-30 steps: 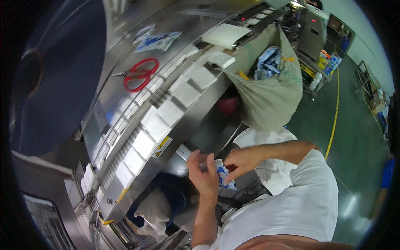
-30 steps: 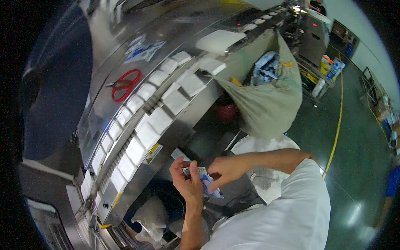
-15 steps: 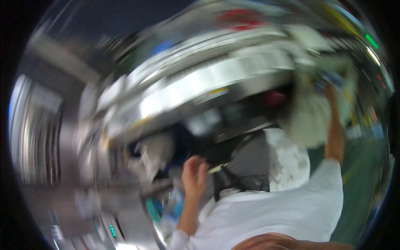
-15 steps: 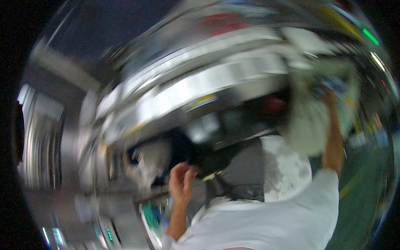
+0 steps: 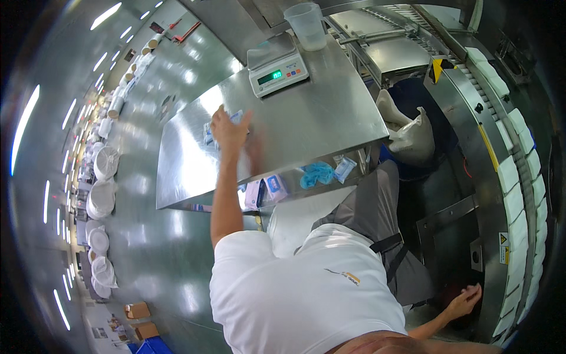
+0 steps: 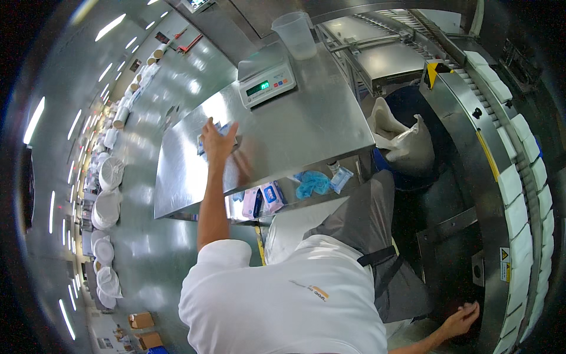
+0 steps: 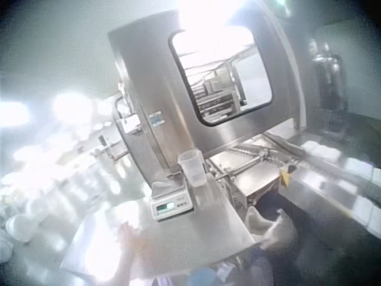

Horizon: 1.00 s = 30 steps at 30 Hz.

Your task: The person weighs a stack of items, cuts open a blue package with scissors, and places individual items into the package one by one.

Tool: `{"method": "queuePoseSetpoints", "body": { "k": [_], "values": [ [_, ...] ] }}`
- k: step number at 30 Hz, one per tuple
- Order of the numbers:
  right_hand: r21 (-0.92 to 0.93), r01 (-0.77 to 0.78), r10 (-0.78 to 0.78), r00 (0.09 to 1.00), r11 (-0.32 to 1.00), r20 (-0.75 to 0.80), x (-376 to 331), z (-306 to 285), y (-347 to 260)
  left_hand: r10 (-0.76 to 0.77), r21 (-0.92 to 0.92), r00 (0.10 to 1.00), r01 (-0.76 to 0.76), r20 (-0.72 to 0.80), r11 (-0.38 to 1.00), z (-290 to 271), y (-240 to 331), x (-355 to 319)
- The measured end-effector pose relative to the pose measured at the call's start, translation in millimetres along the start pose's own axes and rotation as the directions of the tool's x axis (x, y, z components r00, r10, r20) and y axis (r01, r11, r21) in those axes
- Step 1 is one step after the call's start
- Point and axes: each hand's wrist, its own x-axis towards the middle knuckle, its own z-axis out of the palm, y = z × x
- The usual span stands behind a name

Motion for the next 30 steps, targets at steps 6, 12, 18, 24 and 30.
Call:
{"method": "queuePoseSetpoints", "body": {
  "k": [6,12,18,24,30],
  "values": [
    [0.528,-0.022,-0.075,0.984,0.849,0.161,0.9,38.5,-60.4,0.208,-0.131,0.901,-0.171,0.38,0.977,2.2,-19.8,10.6],
    [0.329,0.611,-0.666,0.741,0.72,0.081,-5.5,47.7,-195.2,0.339,-0.29,0.92,-0.276,0.196,0.916,29.5,-4.8,-2.4],
    [0.426,0.604,-0.701,0.705,0.674,0.109,-36.0,55.0,-195.2,0.202,-0.514,0.912,0.012,0.358,0.858,-23.6,115.2,-52.8],
    [0.407,0.575,-0.663,0.74,0.71,0.112,-58.7,61.5,-174.5,0.381,-0.628,0.852,-0.082,0.358,0.774,-12.5,160.9,-65.7],
    [0.588,0.558,-0.744,0.659,0.585,0.115,-67.1,60.2,-210.5,0.53,-0.744,0.772,-0.115,0.35,0.658,-18.7,208.2,-81.0]
  ]
}}
